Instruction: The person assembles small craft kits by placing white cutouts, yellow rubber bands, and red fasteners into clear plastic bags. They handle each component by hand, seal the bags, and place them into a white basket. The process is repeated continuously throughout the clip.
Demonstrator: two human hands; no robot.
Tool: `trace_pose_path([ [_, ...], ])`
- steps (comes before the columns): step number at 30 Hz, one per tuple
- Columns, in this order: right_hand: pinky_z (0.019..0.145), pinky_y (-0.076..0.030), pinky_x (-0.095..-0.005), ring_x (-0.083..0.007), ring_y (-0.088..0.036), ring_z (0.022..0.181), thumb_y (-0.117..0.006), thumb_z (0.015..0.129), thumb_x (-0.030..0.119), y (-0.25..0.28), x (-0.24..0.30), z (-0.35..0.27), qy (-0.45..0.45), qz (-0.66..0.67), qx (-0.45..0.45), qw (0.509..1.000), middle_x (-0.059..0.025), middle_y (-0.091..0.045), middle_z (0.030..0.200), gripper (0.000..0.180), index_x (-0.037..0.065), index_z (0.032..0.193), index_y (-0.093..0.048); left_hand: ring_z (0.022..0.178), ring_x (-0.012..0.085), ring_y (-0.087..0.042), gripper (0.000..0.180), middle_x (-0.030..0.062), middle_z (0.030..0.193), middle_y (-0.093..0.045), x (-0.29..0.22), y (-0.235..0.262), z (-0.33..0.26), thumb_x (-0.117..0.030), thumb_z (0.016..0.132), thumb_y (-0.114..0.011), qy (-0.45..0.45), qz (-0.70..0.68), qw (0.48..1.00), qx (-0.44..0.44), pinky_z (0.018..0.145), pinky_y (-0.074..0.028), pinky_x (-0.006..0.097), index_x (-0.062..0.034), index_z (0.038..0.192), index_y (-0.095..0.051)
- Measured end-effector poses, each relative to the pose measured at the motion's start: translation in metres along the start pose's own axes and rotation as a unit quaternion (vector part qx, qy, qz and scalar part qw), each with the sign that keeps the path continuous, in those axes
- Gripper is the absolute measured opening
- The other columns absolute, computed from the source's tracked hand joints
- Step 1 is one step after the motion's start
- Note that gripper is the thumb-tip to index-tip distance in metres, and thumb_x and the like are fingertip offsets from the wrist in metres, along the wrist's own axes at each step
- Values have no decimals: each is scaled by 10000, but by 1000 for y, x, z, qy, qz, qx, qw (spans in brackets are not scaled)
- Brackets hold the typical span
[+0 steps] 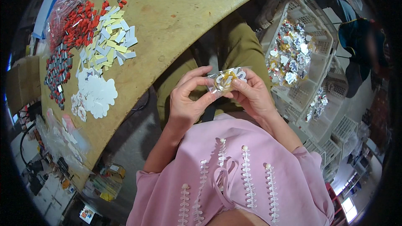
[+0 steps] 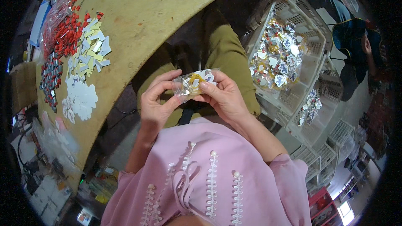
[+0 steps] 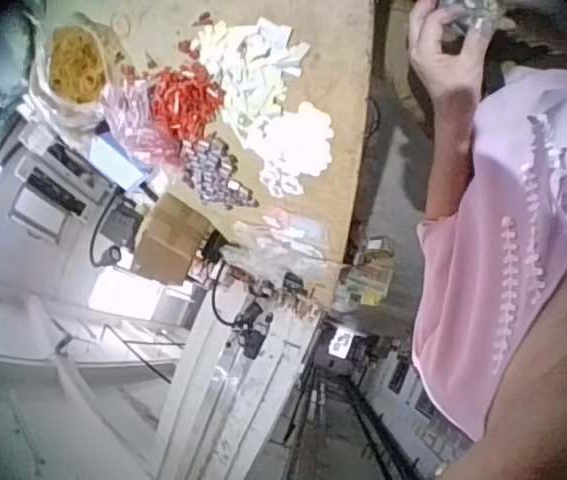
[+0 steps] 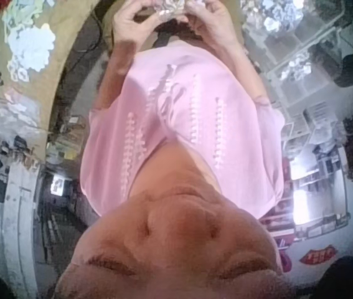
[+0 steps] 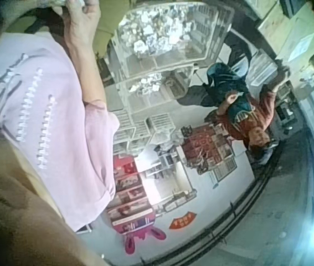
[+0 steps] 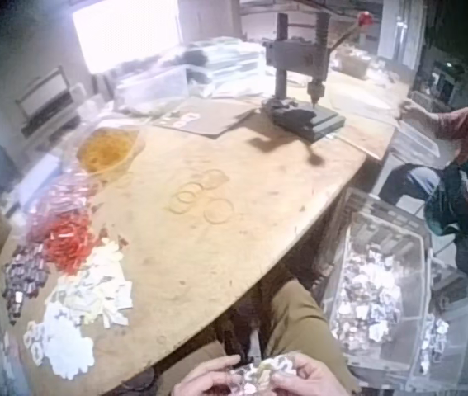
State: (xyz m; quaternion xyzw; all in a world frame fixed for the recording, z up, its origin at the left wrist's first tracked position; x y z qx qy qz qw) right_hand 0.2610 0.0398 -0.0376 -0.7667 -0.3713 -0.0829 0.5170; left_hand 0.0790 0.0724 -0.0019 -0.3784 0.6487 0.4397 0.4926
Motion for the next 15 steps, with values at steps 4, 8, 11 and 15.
trace_pose_path([
  [4,867,-599,-328,-155,-670,990,-628,970,111,2,-8,1,10,13,-31,999,-76,-667,1113,192,37,1144,-595,1169,249,-602,183,159,1257,-638,1,-3,2,-36,778,-769,7,27,999,-23,1012,-442,355,-5,941,-693],
  [8,861,-602,-325,-162,-669,986,-631,966,104,1,-11,2,9,28,-45,999,-73,-668,1102,169,45,1122,-601,1104,200,-618,118,141,1245,-634,20,-9,3,1,823,-729,21,-66,996,-64,954,-476,324,-6,925,-671],
  [11,853,-605,-321,-169,-668,989,-630,967,105,1,-10,3,22,41,-56,997,-78,-667,1102,175,41,1126,-598,1030,132,-608,109,121,1253,-608,18,-7,1,39,882,-671,77,-242,962,-105,888,-495,274,-7,978,-653],
  [15,845,-612,-316,-166,-667,1004,-631,966,113,9,-10,6,18,44,-51,998,-81,-665,1108,201,37,1148,-591,941,79,-588,101,79,1165,-610,10,-3,3,53,916,-632,18,-228,969,-95,813,-495,229,6,1005,-631],
])
Point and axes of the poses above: each hand's wrist, its own z-axis towards the middle knuckle, its own y-axis out of the back of the hand, x = y × z, the point moved 4 cm from there along z, towards the middle knuckle
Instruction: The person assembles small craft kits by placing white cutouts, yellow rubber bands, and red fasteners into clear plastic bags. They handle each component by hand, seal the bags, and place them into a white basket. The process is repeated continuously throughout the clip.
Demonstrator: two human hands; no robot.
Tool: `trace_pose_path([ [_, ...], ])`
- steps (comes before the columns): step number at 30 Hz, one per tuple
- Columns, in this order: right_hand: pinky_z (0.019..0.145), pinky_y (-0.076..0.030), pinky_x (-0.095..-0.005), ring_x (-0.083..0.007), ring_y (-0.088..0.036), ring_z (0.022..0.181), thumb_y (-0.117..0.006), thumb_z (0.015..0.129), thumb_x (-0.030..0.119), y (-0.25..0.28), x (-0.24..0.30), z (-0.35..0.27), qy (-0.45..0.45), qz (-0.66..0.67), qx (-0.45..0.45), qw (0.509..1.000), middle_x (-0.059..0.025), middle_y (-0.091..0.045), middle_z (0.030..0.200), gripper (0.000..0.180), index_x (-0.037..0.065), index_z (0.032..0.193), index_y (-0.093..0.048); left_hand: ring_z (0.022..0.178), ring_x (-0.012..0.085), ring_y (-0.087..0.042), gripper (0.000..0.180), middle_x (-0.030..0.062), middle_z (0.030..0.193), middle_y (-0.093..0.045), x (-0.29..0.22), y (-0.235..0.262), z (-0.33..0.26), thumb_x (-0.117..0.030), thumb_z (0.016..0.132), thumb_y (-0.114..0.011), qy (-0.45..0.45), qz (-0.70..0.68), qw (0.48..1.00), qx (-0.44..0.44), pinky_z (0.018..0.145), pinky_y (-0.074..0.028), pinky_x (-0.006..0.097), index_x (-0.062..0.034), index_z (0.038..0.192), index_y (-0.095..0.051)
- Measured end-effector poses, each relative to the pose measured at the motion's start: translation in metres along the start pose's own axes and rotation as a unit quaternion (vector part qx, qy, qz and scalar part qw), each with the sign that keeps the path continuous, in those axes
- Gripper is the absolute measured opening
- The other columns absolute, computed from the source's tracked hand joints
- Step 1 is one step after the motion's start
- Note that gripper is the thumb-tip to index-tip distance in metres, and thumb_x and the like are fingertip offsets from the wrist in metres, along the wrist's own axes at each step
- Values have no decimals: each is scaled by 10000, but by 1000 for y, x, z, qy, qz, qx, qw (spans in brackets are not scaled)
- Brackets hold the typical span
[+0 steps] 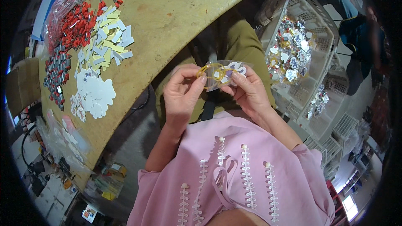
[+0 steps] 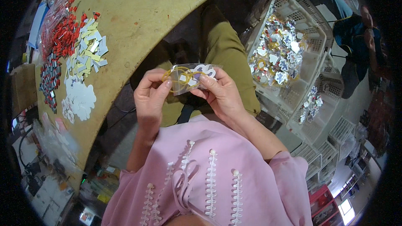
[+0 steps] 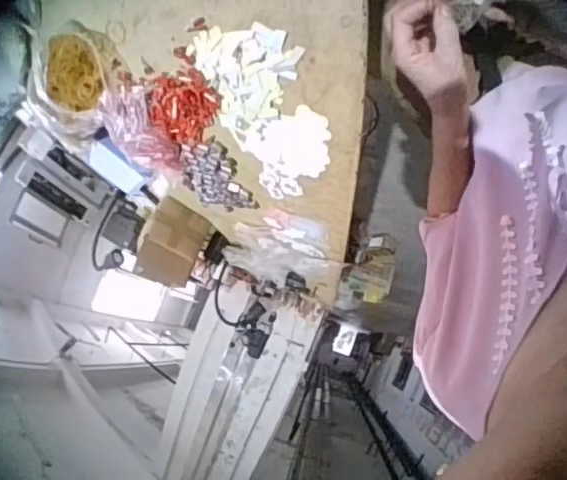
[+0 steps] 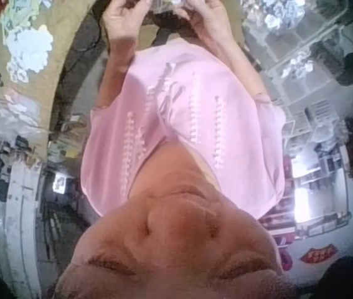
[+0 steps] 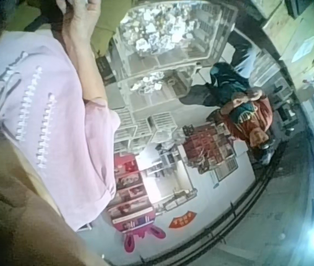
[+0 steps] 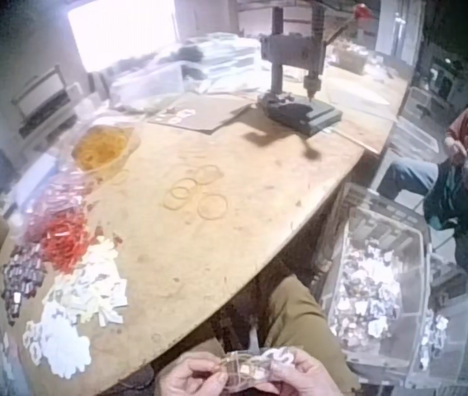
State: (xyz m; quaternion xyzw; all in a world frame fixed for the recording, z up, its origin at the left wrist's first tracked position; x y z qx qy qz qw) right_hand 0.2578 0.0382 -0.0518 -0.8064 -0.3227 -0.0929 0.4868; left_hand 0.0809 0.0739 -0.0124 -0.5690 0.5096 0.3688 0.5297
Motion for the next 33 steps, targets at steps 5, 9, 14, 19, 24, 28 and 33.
trace_pose_path([
  [5,837,-620,-312,-154,-673,992,-630,968,126,-16,3,-1,-51,8,-15,999,-79,-665,1117,217,44,1164,-589,742,22,-545,109,-1,957,-625,3,-10,-4,36,892,-672,94,-56,994,-3,640,-437,174,-9,982,-631],
  [9,839,-624,-322,-161,-678,982,-628,971,132,-5,-5,3,-53,27,-15,998,-79,-667,1118,229,51,1180,-582,641,35,-486,158,19,840,-603,-27,-15,-4,55,761,-760,-98,261,960,-27,542,-400,193,-36,836,-655],
  [14,839,-627,-349,-190,-680,983,-611,979,123,-8,-13,16,-61,126,18,990,-93,-657,1128,225,53,1190,-575,753,73,-595,131,76,960,-685,-31,-13,-1,63,865,-687,-117,228,966,6,653,-483,199,21,989,-680],
  [19,852,-622,-369,-202,-675,987,-599,984,111,-31,-6,33,-67,227,116,965,-108,-645,1147,244,45,1216,-560,794,87,-633,143,117,1033,-704,-57,-18,16,-2,974,-588,-52,111,992,1,734,-518,208,40,1111,-593],
  [24,855,-620,-365,-243,-678,1036,-600,985,118,-63,18,44,-32,254,145,956,-114,-644,1154,264,41,1232,-548,769,83,-643,136,138,1030,-718,-100,-30,38,-44,994,-572,-165,157,974,-11,707,-529,212,25,1112,-576],
  [28,856,-621,-361,-279,-674,1073,-603,983,118,-80,29,54,-7,257,145,955,-128,-645,1157,263,33,1225,-548,736,84,-651,117,148,1027,-719,-123,-36,54,-52,999,-569,-192,170,966,-40,681,-530,209,18,1093,-571],
  [33,856,-623,-364,-281,-677,1060,-612,977,112,-89,31,61,10,275,140,951,-137,-648,1158,268,31,1223,-545,660,69,-633,143,145,939,-728,-135,-33,74,-115,1009,-572,-201,195,958,-66,576,-446,169,-8,1102,-576],
])
Point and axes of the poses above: each hand's wrist, its own z-axis towards the middle knuckle, its own y-axis out of the back of the hand, x = y × z, the point moved 4 cm from there along z, towards the middle knuckle
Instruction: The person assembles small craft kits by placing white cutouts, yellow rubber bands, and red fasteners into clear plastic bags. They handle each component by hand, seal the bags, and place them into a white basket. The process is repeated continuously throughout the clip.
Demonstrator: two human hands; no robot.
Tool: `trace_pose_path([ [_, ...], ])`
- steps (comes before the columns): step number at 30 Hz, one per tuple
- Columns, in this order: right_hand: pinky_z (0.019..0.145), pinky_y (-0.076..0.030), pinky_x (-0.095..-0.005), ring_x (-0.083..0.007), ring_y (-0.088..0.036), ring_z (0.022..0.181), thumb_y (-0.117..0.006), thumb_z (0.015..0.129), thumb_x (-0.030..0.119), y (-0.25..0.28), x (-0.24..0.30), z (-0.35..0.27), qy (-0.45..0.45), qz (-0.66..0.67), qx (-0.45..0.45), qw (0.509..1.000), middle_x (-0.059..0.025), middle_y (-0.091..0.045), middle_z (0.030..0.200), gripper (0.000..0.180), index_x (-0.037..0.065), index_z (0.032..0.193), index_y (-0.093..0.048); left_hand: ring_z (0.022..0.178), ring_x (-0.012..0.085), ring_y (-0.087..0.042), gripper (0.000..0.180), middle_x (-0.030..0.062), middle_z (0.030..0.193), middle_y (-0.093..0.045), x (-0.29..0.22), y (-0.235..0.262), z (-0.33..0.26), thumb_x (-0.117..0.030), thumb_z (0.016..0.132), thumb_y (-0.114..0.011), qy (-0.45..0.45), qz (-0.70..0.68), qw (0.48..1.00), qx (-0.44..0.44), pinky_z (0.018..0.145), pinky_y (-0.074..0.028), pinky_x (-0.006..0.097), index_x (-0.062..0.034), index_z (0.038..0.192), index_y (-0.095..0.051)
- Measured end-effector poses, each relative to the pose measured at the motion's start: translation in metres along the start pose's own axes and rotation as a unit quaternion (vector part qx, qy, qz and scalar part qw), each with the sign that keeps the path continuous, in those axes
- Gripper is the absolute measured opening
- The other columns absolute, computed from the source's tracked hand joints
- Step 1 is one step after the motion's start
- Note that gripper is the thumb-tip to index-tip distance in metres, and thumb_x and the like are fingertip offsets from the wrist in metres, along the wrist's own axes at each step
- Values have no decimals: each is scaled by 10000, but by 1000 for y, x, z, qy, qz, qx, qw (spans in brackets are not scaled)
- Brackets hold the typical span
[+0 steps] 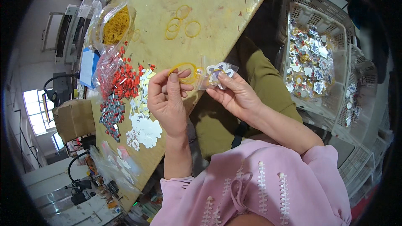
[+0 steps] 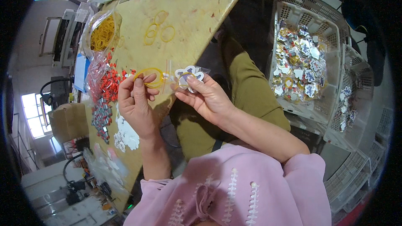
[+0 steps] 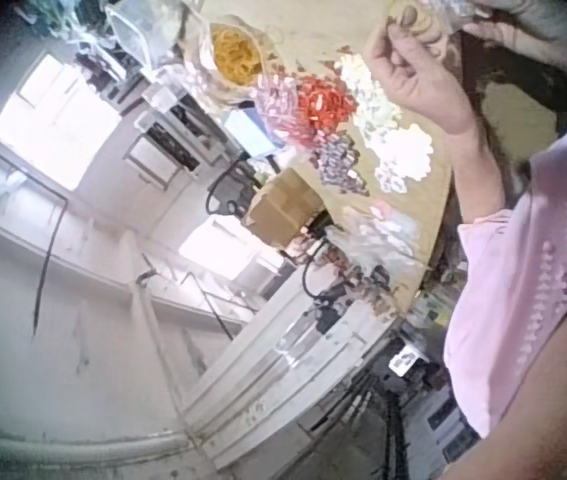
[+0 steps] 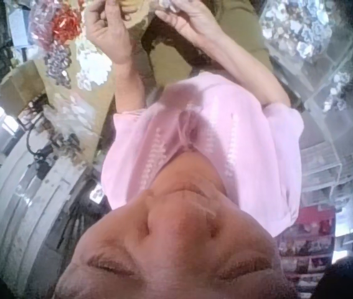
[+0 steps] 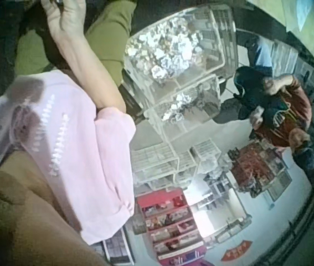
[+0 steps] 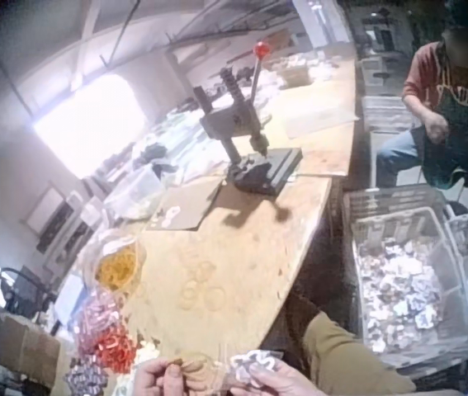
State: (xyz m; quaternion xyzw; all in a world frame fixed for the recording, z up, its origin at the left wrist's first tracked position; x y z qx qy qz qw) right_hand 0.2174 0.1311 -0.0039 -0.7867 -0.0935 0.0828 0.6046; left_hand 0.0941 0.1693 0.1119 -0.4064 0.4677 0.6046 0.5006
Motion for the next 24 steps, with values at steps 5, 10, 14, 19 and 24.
trace_pose_path([
  [5,858,-622,-365,-279,-679,1055,-613,978,117,-6,-2,4,7,7,-5,1000,-135,-651,1152,259,30,1213,-552,575,60,-595,153,146,903,-725,2,0,9,-166,1036,-523,48,-40,998,17,517,-408,158,-26,1092,-549],
  [10,858,-620,-359,-274,-680,1052,-605,984,123,-8,-4,8,5,4,7,1000,-132,-653,1143,238,25,1196,-562,474,54,-529,144,170,855,-714,-1,2,17,-218,1067,-437,36,-21,999,28,452,-365,161,-81,1074,-481],
  [14,859,-618,-358,-264,-681,1043,-605,984,127,-8,-4,8,6,3,9,1000,-124,-652,1132,232,29,1190,-562,455,60,-500,144,156,808,-695,-1,3,19,-213,1068,-425,74,-98,992,24,440,-360,168,-83,1079,-484],
  [19,871,-616,-369,-263,-676,1046,-612,981,139,-8,-7,8,18,-19,1,1000,-118,-647,1124,245,43,1199,-555,455,69,-454,136,119,751,-660,13,3,28,-199,1059,-444,145,-176,974,17,429,-347,182,-84,1078,-514],
  [24,875,-614,-380,-278,-669,1065,-615,980,138,-14,-7,8,17,-13,6,1000,-118,-643,1138,256,46,1211,-553,472,62,-422,141,63,747,-626,13,7,38,-205,1047,-481,151,-236,960,-5,441,-339,195,-84,1063,-553],
])
Point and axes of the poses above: each hand's wrist, its own z-axis towards the middle knuckle, its own y-axis out of the back of the hand, x = y × z, the point moved 4 cm from there along z, towards the middle knuckle
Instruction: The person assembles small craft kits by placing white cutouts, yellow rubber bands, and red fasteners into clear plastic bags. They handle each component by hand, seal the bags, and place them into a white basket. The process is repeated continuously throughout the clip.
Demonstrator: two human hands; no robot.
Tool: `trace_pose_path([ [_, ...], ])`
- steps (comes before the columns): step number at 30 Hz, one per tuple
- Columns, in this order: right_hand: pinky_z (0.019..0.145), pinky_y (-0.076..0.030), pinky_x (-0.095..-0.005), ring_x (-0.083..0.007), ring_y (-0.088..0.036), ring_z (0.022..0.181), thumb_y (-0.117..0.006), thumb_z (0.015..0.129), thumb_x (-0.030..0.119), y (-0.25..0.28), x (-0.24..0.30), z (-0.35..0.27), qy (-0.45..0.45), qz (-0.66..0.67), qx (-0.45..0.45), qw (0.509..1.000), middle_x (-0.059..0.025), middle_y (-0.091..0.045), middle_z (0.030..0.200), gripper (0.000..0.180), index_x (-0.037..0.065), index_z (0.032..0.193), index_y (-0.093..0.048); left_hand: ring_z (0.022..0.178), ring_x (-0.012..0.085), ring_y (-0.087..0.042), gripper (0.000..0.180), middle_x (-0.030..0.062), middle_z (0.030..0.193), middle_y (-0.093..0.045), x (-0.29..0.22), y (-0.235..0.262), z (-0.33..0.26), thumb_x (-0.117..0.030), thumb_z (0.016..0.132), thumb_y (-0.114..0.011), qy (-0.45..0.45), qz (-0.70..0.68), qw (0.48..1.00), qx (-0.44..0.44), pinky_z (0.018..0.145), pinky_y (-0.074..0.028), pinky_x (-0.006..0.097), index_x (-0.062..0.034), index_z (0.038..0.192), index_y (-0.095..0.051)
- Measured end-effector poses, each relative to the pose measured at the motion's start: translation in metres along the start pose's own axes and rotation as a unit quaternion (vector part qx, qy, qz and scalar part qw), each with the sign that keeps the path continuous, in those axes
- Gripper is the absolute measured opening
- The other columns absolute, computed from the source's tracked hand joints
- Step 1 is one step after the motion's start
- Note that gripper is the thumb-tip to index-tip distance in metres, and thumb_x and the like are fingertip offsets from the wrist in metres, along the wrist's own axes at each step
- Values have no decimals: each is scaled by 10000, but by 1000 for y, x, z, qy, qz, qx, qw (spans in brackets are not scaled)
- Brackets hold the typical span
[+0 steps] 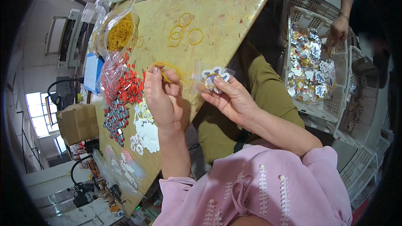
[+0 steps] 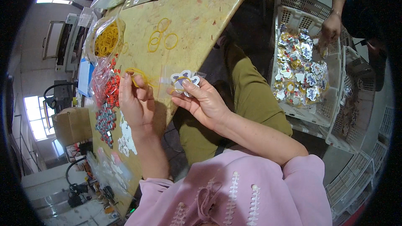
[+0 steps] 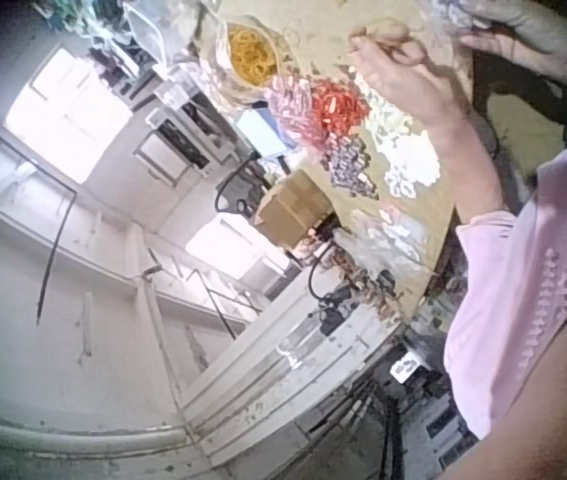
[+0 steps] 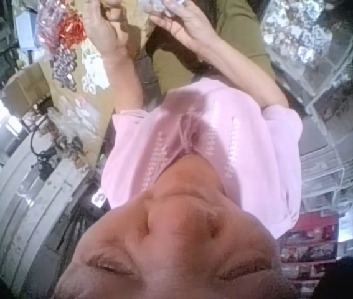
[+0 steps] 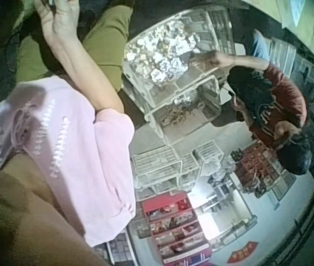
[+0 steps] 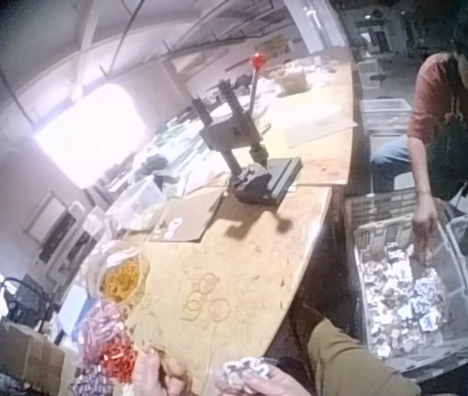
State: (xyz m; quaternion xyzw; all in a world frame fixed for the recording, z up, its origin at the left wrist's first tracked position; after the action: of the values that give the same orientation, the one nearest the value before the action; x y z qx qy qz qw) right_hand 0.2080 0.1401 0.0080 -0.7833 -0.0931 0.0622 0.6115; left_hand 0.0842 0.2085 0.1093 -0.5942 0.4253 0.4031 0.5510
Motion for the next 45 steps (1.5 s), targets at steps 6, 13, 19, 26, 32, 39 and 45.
trace_pose_path([
  [6,880,-609,-382,-290,-659,1091,-617,979,142,0,0,2,-4,-2,5,1000,-130,-640,1174,270,51,1225,-553,458,31,-353,130,14,736,-584,6,4,6,-201,1041,-498,76,-68,994,38,426,-303,183,-96,1055,-573],
  [13,872,-609,-376,-284,-666,1073,-625,975,137,-1,6,1,-3,-4,0,1000,-129,-641,1157,271,48,1214,-534,462,25,-371,129,14,762,-588,5,14,16,-202,1037,-510,113,-132,984,49,418,-305,172,-91,1055,-572],
  [19,971,-558,-432,-307,-626,1151,-579,998,156,5,9,0,8,-13,15,1000,-152,-613,1261,326,43,1297,-520,562,54,-535,176,75,996,-672,-4,32,43,-133,1003,-571,-78,279,957,-28,498,-423,189,-57,1159,-597],
  [26,995,-525,-506,-284,-630,1108,-461,1043,142,3,19,-1,15,1,26,1000,-156,-600,1252,280,36,1300,-489,812,35,-539,195,1,1027,-651,12,12,-3,-95,984,-598,19,194,980,49,707,-480,222,-45,1168,-637],
  [32,1010,-513,-514,-268,-607,1140,-468,1036,124,1,9,-5,-8,19,53,998,-141,-594,1253,270,50,1294,-496,1013,141,-574,290,71,1164,-616,14,3,-20,-43,848,-713,-191,324,908,184,837,-460,296,-57,1126,-632],
  [39,1039,-490,-502,-265,-592,1165,-512,1024,168,-2,7,-10,-6,14,63,998,-124,-579,1284,338,56,1341,-477,866,95,-626,132,38,1027,-663,17,5,-34,-3,906,-690,-94,202,970,101,796,-484,232,-12,1031,-653],
  [45,955,-499,-298,-124,-616,1079,-617,974,100,-14,36,-18,101,-379,74,917,-58,-664,1166,284,10,1243,-595,858,94,-649,244,53,953,-680,7,9,-50,20,922,-657,-121,184,974,60,771,-509,216,1,1158,-595],
])
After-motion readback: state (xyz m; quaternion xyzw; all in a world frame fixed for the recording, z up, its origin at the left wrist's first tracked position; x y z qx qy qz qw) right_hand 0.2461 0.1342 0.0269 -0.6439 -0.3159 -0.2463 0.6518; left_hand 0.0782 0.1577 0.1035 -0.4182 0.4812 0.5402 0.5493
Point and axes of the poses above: each hand's wrist, its own z-axis towards the middle knuckle, its own y-axis out of the back of the hand, x = y × z, the point moved 4 cm from there along z, towards the middle knuckle
